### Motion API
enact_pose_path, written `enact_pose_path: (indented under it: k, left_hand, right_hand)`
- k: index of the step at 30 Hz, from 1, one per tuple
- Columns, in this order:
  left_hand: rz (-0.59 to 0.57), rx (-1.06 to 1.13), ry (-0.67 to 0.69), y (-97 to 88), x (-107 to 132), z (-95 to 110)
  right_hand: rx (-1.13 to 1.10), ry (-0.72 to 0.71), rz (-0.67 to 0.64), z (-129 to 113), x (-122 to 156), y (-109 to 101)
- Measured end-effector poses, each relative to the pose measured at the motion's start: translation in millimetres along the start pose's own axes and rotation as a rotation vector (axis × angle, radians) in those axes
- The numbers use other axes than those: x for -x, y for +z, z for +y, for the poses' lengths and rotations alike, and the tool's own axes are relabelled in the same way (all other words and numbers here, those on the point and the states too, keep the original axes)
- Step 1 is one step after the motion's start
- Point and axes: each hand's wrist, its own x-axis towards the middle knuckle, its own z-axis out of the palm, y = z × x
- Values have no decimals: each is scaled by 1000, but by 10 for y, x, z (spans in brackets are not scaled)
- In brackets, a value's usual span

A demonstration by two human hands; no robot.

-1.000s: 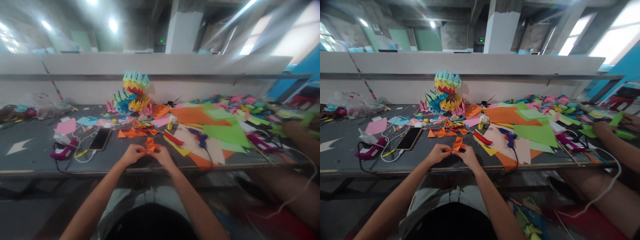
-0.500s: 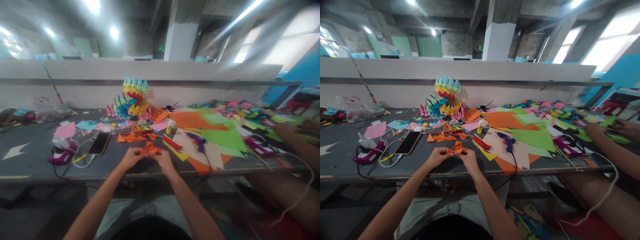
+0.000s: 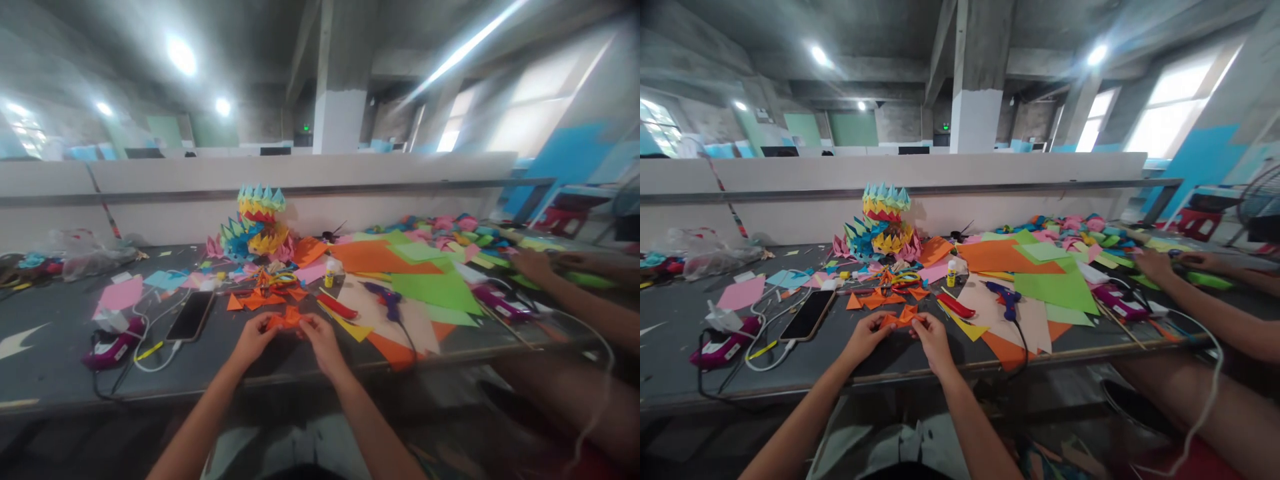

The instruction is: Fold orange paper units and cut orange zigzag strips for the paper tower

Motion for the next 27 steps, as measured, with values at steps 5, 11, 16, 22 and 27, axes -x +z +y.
enact_pose_path:
  k: [5,11,16,22,27]
  left_hand:
    - [34,-86,-13,-12,21,60]
    - [-12,-63,-39,3,13,40]
    - [44,-54,-13,2,-12,-61]
    - [5,-128,-13,2,-13,-122]
    - [-65,-180,-13,-10,-4,-79]
  right_hand:
    - [155,-65,-116,27,40,21]
    - [305,-34,-177,-255,110,-74]
    - [1081,-379,27,-638,-293,-405]
    - [1820,-110,-73,-744,-882,-622]
    - [1852,-98,-126,-632,-1099,-668]
